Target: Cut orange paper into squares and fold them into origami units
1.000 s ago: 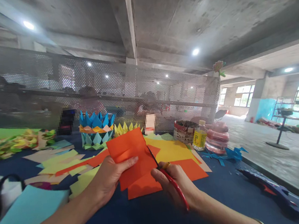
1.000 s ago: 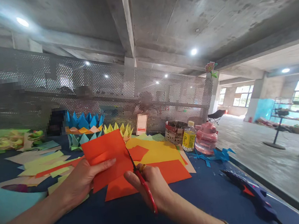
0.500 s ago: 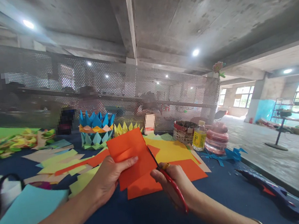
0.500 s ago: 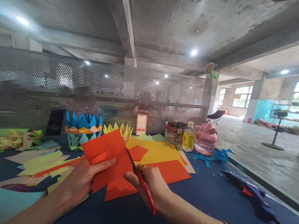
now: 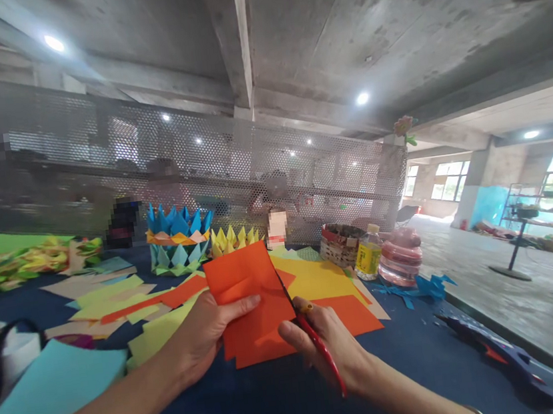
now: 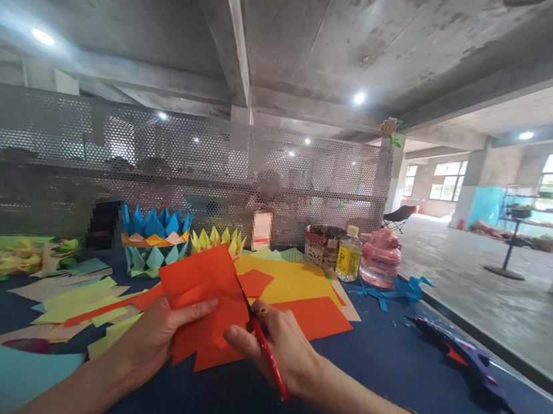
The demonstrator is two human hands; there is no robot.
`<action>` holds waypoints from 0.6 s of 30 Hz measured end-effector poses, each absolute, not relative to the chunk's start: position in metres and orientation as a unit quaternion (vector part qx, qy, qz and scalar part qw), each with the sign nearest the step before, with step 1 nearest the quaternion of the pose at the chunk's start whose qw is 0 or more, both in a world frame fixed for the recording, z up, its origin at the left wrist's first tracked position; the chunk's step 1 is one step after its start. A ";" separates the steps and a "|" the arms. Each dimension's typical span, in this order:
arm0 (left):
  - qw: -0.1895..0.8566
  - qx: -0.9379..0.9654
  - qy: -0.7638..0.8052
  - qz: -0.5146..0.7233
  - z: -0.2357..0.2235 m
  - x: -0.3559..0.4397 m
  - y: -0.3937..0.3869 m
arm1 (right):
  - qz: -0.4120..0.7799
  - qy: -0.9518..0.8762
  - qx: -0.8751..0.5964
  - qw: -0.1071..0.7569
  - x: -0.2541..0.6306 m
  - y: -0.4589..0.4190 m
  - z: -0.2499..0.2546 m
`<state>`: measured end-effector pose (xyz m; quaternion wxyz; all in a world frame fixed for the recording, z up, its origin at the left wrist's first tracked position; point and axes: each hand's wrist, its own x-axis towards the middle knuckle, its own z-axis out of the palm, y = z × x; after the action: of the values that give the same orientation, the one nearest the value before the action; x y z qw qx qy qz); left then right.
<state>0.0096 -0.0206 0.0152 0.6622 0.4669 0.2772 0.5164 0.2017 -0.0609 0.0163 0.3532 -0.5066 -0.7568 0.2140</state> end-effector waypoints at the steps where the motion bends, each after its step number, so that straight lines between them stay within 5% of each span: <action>1: 0.664 0.469 0.274 0.513 0.015 0.010 -0.021 | 0.215 -0.758 -0.507 0.350 0.202 -0.060 0.015; 18: 0.694 0.467 0.249 0.489 0.012 0.012 -0.024 | 0.130 -0.771 -0.533 0.324 0.206 -0.054 0.004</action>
<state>0.0123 -0.0243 0.0125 0.6936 0.4666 0.2495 0.4888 0.2062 -0.0545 0.0045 0.3245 -0.5325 -0.7709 0.1299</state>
